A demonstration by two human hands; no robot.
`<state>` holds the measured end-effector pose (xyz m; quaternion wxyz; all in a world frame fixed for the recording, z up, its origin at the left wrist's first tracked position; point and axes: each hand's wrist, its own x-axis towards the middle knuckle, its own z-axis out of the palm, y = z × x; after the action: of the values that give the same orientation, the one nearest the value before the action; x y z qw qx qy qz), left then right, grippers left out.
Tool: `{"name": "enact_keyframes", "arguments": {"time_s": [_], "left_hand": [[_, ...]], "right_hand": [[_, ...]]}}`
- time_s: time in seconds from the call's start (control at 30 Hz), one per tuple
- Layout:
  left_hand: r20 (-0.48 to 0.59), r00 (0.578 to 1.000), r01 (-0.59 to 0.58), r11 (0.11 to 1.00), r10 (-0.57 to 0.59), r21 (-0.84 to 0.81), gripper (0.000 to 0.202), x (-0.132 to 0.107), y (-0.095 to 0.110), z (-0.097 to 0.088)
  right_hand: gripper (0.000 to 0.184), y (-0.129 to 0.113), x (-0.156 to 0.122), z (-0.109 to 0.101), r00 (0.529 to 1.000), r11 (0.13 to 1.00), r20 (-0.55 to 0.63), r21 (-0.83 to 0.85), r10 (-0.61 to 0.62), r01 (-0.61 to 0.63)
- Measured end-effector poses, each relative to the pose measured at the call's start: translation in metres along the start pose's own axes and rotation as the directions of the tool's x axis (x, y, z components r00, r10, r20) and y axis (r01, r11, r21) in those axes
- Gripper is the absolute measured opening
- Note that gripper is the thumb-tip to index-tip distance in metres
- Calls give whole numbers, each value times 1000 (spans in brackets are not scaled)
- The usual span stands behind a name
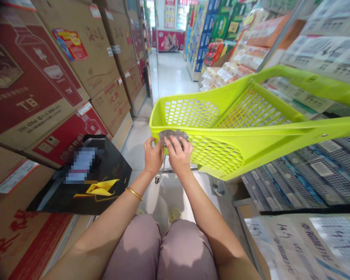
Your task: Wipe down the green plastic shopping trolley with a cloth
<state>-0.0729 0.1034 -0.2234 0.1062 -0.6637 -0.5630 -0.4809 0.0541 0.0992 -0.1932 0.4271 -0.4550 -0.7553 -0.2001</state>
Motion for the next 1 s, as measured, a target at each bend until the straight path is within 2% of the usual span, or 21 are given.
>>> {"name": "enact_keyframes", "arguments": {"time_s": [0.2, 0.37, 0.43, 0.57, 0.7, 0.8, 0.9, 1.0], "left_hand": [[-22, 999, -31, 999, 30, -35, 26, -6, -5, 4], [-39, 999, -38, 999, 38, -3, 31, -8, -2, 5], [-68, 996, -50, 999, 51, 17, 31, -9, -1, 6], [-109, 992, -61, 997, 65, 39, 31, -12, 1, 9], [-75, 997, 0, 1000, 0, -1, 30, -13, 4, 12], [-47, 998, 41, 999, -43, -35, 30, -13, 5, 13], [-51, 997, 46, 997, -49, -63, 29, -14, 4, 15], [-107, 994, -9, 999, 4, -47, 27, -15, 2, 17]], "right_hand": [[32, 9, -30, 25, 999, 999, -21, -31, 31, -31], [32, 10, -51, 31, 997, 1000, 75, -4, -23, 24], [32, 10, -56, 30, 996, 999, 76, 2, -48, 48], [31, 8, -45, 20, 998, 997, -1, -33, -69, 69], [31, 4, -10, 1, 990, 999, -141, -25, 29, -33], [31, 1, 11, -8, 975, 999, -220, -23, 41, -48], [30, 1, 11, -5, 978, 999, -210, -49, 0, -10], [26, 3, -5, 6, 982, 993, -181, -111, -59, 39]]}}
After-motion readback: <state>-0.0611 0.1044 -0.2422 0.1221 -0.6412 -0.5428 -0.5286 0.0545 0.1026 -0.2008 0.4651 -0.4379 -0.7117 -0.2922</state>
